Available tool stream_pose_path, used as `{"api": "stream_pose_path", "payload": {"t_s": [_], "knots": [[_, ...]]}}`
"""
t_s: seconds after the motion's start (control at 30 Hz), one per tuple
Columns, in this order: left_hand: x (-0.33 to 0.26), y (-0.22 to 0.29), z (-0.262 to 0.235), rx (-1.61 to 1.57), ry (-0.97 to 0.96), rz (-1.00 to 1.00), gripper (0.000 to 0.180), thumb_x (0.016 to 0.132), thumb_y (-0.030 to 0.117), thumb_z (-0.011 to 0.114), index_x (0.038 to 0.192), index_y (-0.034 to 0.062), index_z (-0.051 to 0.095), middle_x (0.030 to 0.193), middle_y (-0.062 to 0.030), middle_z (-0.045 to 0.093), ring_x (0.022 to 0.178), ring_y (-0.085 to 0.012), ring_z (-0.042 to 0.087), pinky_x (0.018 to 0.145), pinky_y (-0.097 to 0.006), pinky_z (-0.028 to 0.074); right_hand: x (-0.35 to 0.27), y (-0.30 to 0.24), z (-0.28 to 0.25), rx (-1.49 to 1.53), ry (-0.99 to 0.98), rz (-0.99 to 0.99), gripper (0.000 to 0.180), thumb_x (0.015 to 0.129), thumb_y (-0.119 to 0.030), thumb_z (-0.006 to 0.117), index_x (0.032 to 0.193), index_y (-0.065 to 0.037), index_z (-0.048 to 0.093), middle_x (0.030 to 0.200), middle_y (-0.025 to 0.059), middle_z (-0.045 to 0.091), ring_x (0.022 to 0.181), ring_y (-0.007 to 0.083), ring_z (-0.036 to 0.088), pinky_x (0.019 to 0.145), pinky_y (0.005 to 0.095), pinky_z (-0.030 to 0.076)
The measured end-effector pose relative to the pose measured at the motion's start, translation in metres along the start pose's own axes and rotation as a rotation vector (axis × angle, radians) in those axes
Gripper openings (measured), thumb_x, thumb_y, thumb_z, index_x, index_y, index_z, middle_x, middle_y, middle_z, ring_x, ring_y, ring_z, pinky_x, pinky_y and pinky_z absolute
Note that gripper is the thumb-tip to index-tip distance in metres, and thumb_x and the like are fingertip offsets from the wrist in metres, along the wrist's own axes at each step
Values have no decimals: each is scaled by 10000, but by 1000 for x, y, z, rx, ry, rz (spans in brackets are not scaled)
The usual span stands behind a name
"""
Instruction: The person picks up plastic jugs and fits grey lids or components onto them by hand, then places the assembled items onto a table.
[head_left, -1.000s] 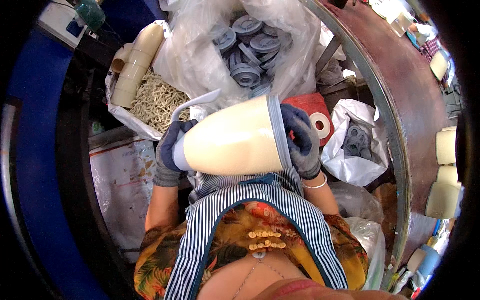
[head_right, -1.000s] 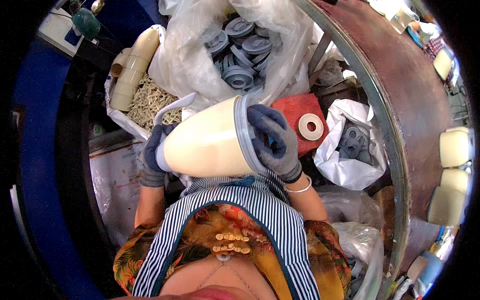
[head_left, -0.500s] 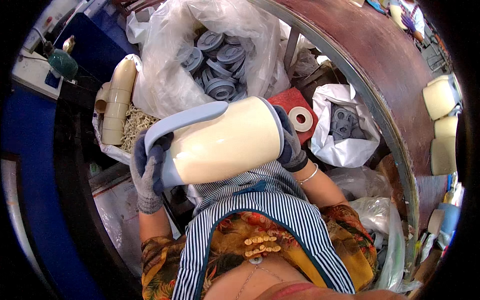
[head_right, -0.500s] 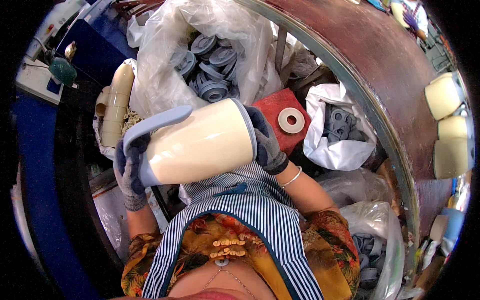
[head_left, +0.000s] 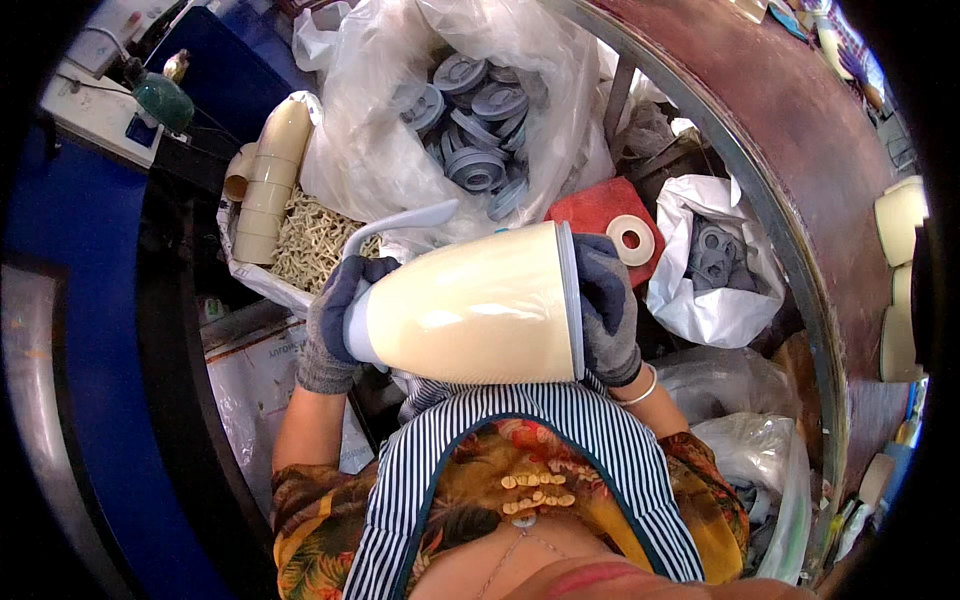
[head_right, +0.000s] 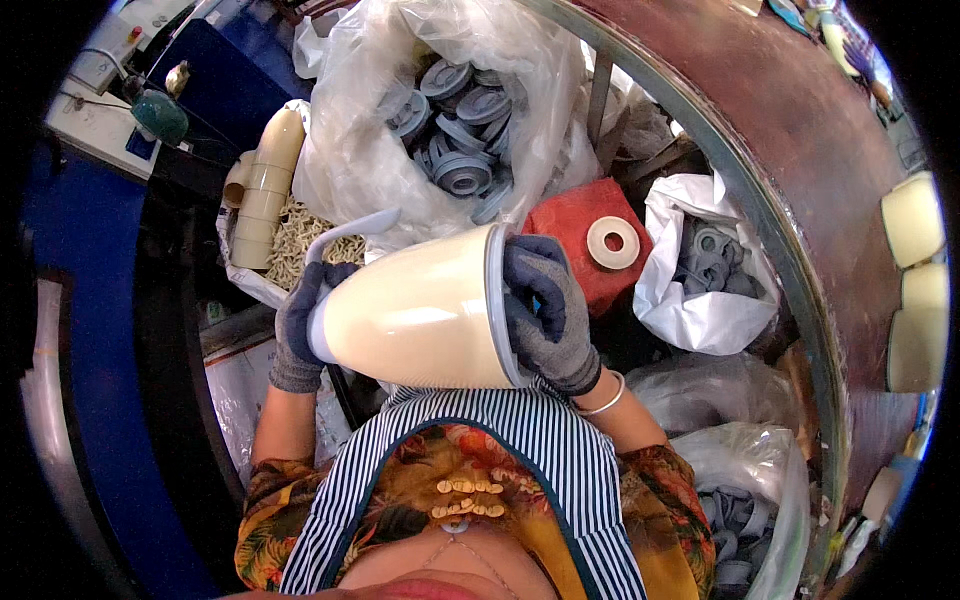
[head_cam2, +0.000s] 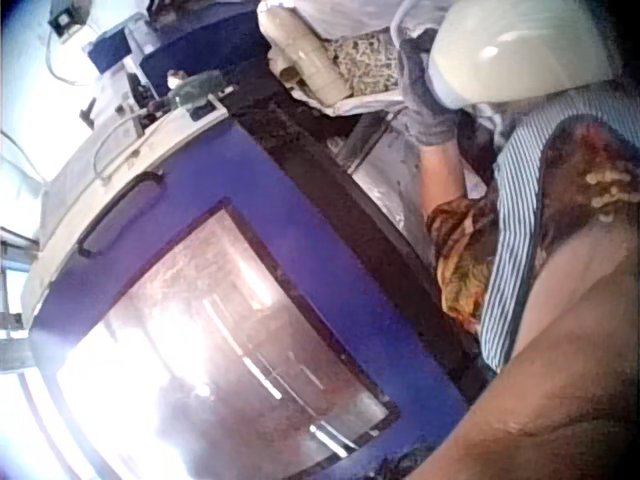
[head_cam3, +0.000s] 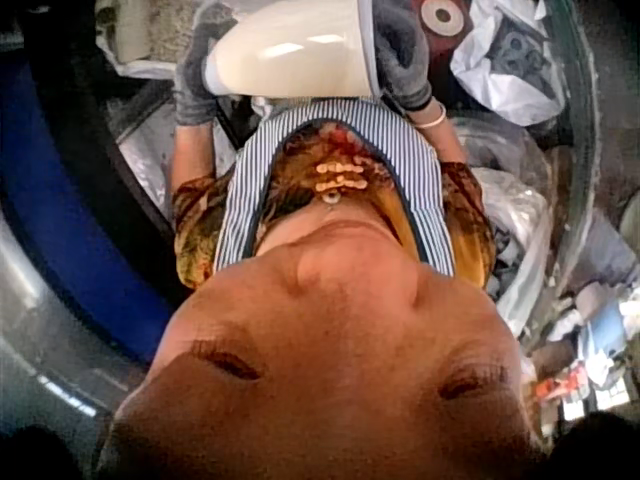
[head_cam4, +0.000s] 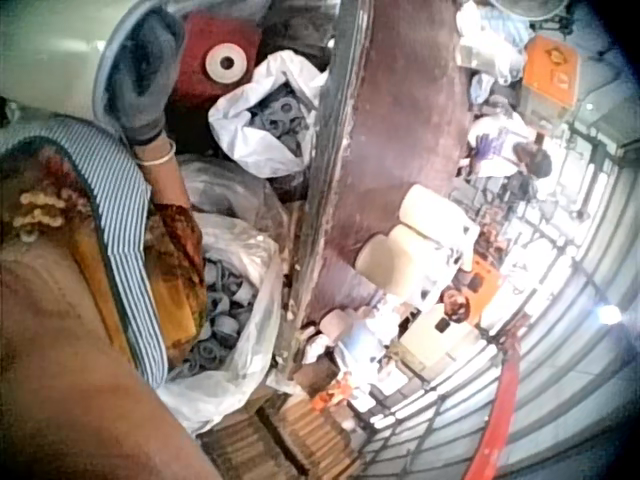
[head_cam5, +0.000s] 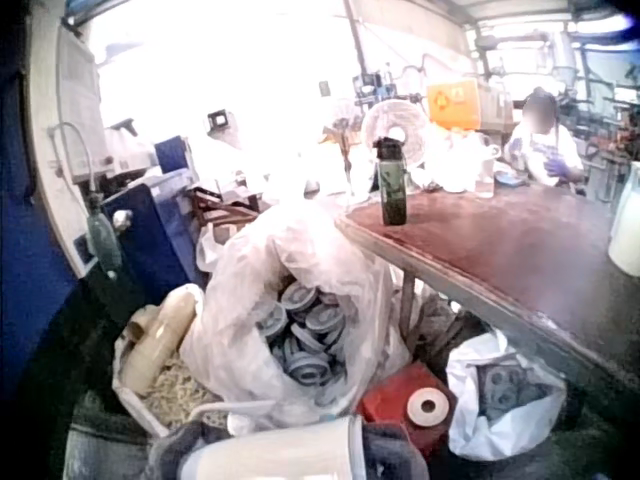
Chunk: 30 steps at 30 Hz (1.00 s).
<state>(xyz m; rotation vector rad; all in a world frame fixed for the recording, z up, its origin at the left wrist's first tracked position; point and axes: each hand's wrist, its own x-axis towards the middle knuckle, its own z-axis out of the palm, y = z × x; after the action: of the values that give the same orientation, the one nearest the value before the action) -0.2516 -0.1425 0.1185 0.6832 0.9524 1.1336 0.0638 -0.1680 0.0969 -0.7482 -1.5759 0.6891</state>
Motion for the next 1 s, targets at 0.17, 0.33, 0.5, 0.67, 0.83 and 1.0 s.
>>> {"api": "stream_pose_path", "payload": {"t_s": [0.17,0.33,0.5,0.67,0.83,1.0], "knots": [[0,5,1,-278,3,-37,297,1010,274,439,993,1,552,1047,-148,624,985,-272,623,879,-389,515,-5,41,-19,513,228,469,431,949,-178,514,1345,-14,465,1384,159,461,1288,288,447,1042,368,396],[5,-3,12,-91,72,-8,352,1008,302,450,1018,-28,573,961,-147,644,916,-233,641,812,-355,533,27,33,5,459,-49,281,644,972,-391,479,1460,-5,311,1514,136,317,1390,247,312,1123,357,271],[12,-9,9,117,17,197,364,1002,325,456,1055,-21,554,993,-149,624,930,-253,629,857,-371,518,23,28,8,494,138,376,680,981,-423,427,1498,-33,218,1541,145,258,1415,266,269,1149,388,238],[14,-14,0,-281,-71,-98,339,988,287,477,1100,-24,555,1044,-171,629,980,-261,624,912,-380,507,33,3,6,-10,-164,-251,825,889,-650,431,1428,-27,392,1500,244,297,1412,393,246,1148,484,178],[33,0,-13,20,93,113,403,965,247,533,1247,-40,533,1127,-124,632,1000,-231,630,869,-336,535,-2,70,-4,120,-53,236,716,932,-526,466,1417,-6,387,1464,212,376,1364,337,354,1133,438,252],[68,93,77,1766,-416,1438,455,814,65,642,1261,87,559,1209,-135,582,1053,-259,613,873,-353,536,46,41,-55,276,127,438,550,962,-314,534,1395,-4,395,1357,135,476,1236,234,468,1066,359,352]]}}
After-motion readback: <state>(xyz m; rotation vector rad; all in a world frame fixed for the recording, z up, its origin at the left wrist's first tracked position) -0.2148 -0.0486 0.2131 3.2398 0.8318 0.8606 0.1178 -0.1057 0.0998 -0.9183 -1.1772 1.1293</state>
